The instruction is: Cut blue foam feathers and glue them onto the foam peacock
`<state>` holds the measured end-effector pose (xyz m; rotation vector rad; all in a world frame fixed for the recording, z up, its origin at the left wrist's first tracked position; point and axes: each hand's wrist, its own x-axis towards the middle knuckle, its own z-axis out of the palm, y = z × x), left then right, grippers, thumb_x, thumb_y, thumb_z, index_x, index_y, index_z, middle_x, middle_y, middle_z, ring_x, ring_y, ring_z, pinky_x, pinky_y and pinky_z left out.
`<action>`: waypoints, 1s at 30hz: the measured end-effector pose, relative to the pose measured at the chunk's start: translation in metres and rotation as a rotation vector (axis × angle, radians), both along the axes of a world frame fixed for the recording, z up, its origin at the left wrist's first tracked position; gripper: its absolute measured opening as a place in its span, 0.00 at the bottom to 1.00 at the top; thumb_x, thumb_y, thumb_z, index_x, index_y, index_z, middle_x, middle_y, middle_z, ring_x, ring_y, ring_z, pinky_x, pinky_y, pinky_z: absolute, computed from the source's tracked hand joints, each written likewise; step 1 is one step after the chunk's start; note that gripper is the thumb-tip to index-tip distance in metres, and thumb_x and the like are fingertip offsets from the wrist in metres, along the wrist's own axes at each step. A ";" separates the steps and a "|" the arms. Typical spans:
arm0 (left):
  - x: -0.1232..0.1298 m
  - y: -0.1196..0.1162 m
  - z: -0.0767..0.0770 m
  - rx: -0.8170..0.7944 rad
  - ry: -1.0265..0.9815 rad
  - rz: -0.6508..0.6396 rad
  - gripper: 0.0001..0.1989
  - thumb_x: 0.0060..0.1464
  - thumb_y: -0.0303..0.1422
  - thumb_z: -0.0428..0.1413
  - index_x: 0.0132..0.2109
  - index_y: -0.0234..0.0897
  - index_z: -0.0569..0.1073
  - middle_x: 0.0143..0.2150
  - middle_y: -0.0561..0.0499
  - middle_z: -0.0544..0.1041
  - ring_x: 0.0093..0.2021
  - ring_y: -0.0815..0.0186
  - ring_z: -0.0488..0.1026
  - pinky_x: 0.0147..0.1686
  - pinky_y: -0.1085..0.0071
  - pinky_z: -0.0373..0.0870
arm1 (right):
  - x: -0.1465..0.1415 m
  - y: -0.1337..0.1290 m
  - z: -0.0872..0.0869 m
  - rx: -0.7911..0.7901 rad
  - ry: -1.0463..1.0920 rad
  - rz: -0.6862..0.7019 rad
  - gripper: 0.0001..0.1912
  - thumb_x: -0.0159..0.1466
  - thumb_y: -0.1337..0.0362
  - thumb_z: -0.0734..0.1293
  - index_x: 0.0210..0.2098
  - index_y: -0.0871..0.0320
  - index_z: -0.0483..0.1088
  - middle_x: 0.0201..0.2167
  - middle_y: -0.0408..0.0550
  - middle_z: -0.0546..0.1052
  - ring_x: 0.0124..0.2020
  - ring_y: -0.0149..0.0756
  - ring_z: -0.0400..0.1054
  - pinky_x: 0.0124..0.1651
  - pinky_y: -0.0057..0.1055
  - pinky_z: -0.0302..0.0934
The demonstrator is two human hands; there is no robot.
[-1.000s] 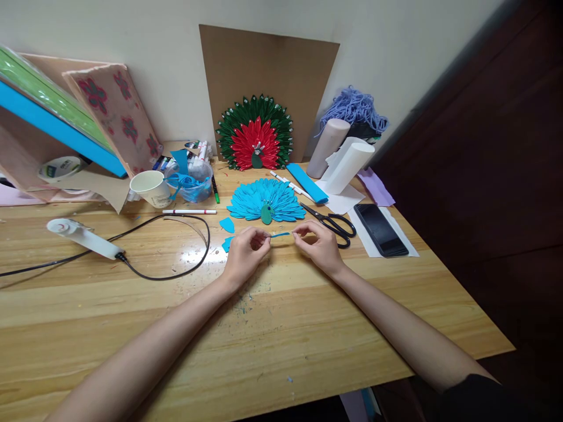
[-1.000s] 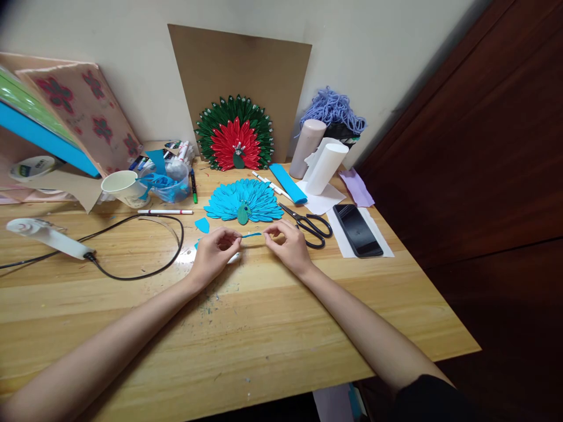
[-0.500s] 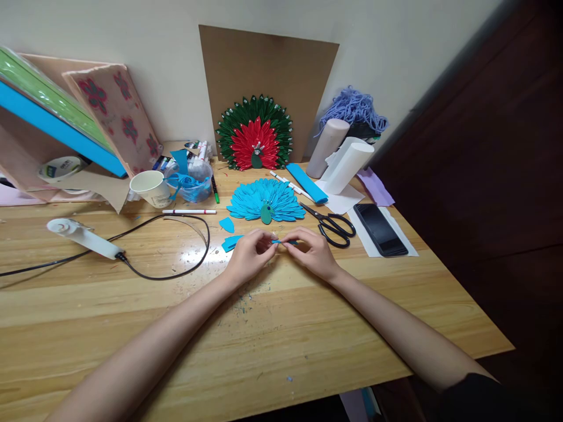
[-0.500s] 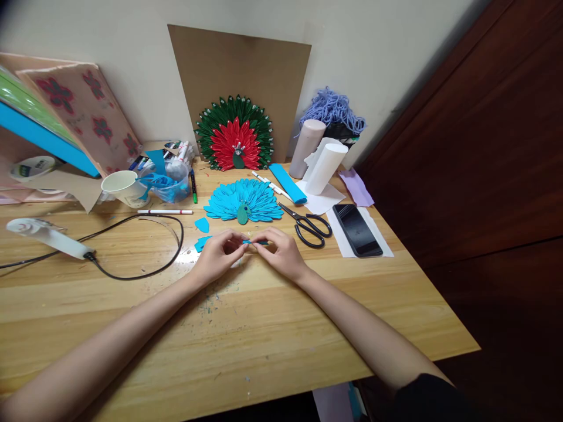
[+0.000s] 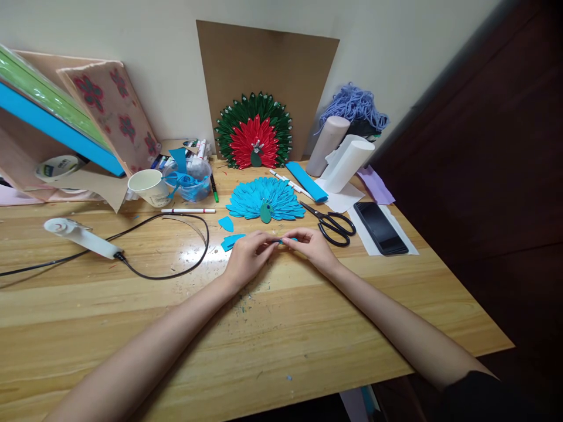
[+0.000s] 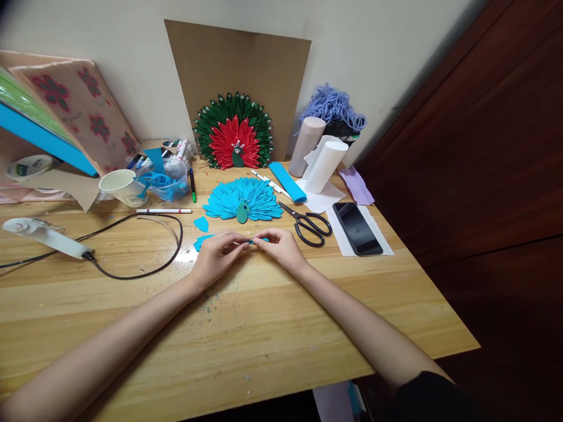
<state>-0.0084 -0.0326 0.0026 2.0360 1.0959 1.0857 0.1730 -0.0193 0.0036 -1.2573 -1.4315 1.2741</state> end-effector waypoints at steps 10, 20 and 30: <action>0.001 0.000 -0.003 0.075 0.013 0.004 0.09 0.56 0.28 0.53 0.41 0.37 0.77 0.36 0.46 0.77 0.35 0.67 0.73 0.34 0.72 0.68 | 0.005 0.005 -0.006 -0.049 0.071 0.024 0.13 0.49 0.58 0.73 0.30 0.61 0.76 0.29 0.48 0.79 0.28 0.32 0.71 0.32 0.29 0.65; 0.001 0.003 0.001 -0.122 -0.072 0.039 0.08 0.54 0.31 0.54 0.36 0.37 0.78 0.32 0.48 0.78 0.30 0.67 0.73 0.30 0.73 0.68 | 0.004 0.002 -0.004 0.073 0.087 0.109 0.15 0.48 0.61 0.74 0.34 0.59 0.73 0.37 0.49 0.78 0.38 0.36 0.73 0.44 0.34 0.67; 0.000 0.007 0.000 -0.319 -0.152 0.007 0.11 0.53 0.36 0.55 0.36 0.33 0.79 0.34 0.44 0.79 0.33 0.62 0.75 0.32 0.69 0.71 | 0.004 0.000 -0.004 0.102 0.055 0.115 0.13 0.50 0.61 0.73 0.33 0.58 0.72 0.35 0.48 0.78 0.38 0.36 0.73 0.44 0.35 0.68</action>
